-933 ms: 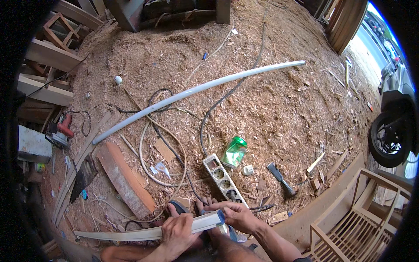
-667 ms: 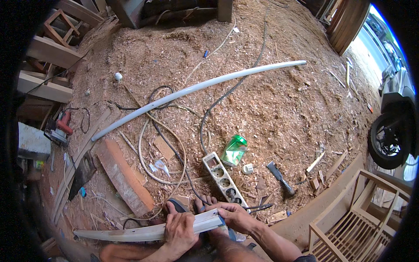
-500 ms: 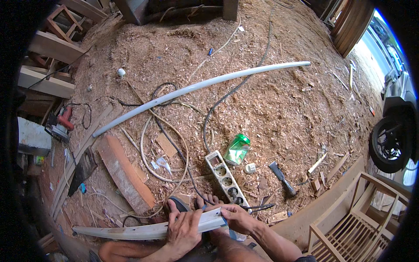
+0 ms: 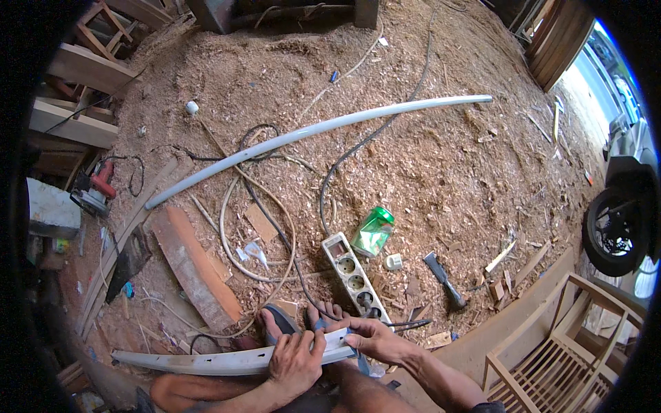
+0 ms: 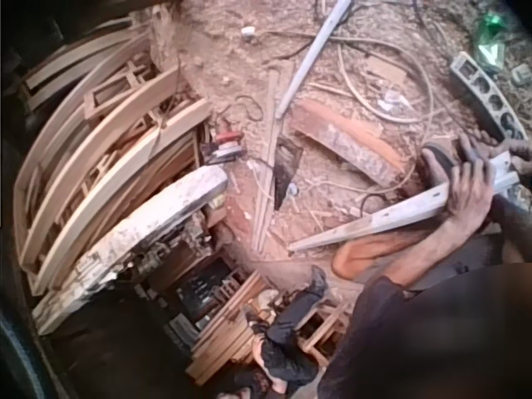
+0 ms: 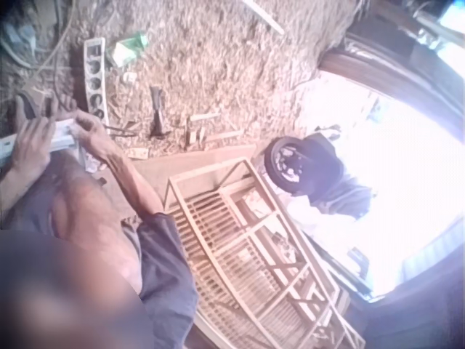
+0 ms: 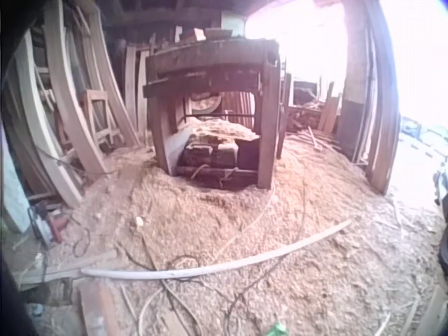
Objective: The person sits on the floor and assembles a long white electrical fixture. They use a chisel to carve the fixture, insert a blue plastic connector, and then strip and twist wires to connect them to the fixture.
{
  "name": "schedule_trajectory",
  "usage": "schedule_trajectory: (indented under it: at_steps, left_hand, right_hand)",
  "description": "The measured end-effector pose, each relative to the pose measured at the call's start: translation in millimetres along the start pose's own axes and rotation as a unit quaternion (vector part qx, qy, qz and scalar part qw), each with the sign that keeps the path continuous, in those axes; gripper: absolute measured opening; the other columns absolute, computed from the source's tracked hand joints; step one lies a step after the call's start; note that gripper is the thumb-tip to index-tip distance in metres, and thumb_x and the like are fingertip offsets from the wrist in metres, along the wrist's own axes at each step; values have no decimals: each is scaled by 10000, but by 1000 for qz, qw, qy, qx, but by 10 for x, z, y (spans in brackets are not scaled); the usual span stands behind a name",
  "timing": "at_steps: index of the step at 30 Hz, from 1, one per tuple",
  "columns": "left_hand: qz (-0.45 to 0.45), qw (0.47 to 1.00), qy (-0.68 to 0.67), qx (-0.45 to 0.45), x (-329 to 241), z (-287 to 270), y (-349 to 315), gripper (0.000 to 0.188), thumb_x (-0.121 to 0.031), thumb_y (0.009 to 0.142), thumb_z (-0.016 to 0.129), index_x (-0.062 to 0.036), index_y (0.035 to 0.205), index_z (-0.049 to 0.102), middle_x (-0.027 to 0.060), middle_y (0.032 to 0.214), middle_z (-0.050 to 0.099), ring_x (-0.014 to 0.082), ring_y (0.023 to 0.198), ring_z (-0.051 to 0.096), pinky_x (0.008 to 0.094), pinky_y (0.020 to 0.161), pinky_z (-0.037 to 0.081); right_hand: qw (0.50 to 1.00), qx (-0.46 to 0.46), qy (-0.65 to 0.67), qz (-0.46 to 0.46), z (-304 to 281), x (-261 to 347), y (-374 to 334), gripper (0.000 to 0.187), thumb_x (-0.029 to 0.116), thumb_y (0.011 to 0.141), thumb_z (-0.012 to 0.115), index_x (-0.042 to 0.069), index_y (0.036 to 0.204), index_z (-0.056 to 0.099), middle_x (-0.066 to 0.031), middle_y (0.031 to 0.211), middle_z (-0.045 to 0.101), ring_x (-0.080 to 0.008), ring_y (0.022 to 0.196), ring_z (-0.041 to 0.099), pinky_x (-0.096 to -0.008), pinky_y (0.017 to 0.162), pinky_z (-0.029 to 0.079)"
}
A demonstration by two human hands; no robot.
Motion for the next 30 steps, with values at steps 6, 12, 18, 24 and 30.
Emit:
schedule_trajectory:
  at_steps: [6, 12, 18, 24, 30]
  left_hand:
    - [-18, 998, -65, -7, 110, -33, 19, 525, -136, 742, 721, 8, 1230, 592, 114, 910, 550, 282, 806, 604, 412, 742, 441]
    - [-65, 987, -142, 33, 194, 133, 50, 555, -243, 729, 794, 3, 1174, 572, 147, 952, 574, 325, 866, 611, 433, 781, 450]
    - [-102, 979, -173, 11, 376, 172, 151, 503, -271, 757, 788, 12, 1107, 563, 174, 914, 643, 391, 820, 666, 516, 755, 514]
    - [-104, 967, -209, 104, 518, 90, 334, 437, -266, 802, 718, 2, 1102, 548, 237, 917, 697, 428, 861, 702, 517, 769, 559]
    - [-151, 953, -180, 191, 735, 65, 502, 451, -319, 770, 733, -58, 1106, 583, 267, 883, 711, 463, 893, 700, 535, 804, 564]
  right_hand:
    - [898, -265, -303, -175, -534, 747, -453, 325, 128, 955, 675, 4, 1254, 642, -106, 1220, 684, -179, 1146, 630, -342, 1007, 493]
    - [495, -582, -643, -47, -1539, 1258, -1512, 343, 163, 888, 718, 17, 1187, 635, -226, 1130, 662, -367, 1065, 645, -462, 919, 514]
    - [427, -537, -724, 75, -2169, 915, -1381, 349, 209, 865, 717, 14, 1131, 605, -223, 1061, 632, -385, 1047, 605, -493, 899, 485]
    - [531, -574, -621, 49, -2168, 903, -1490, 207, 192, 957, 602, 7, 1046, 580, -236, 910, 653, -439, 914, 635, -505, 830, 494]
    - [845, -443, -247, -171, -1164, 782, -1326, 281, 253, 1001, 620, 1, 1095, 541, -112, 822, 648, -197, 745, 651, -361, 649, 516]
Point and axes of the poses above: each hand's wrist, its own y-axis towards the middle knuckle, its own z-axis out of the palm, x = y × z, the point moved 10 cm from there along y, towards the middle knuckle
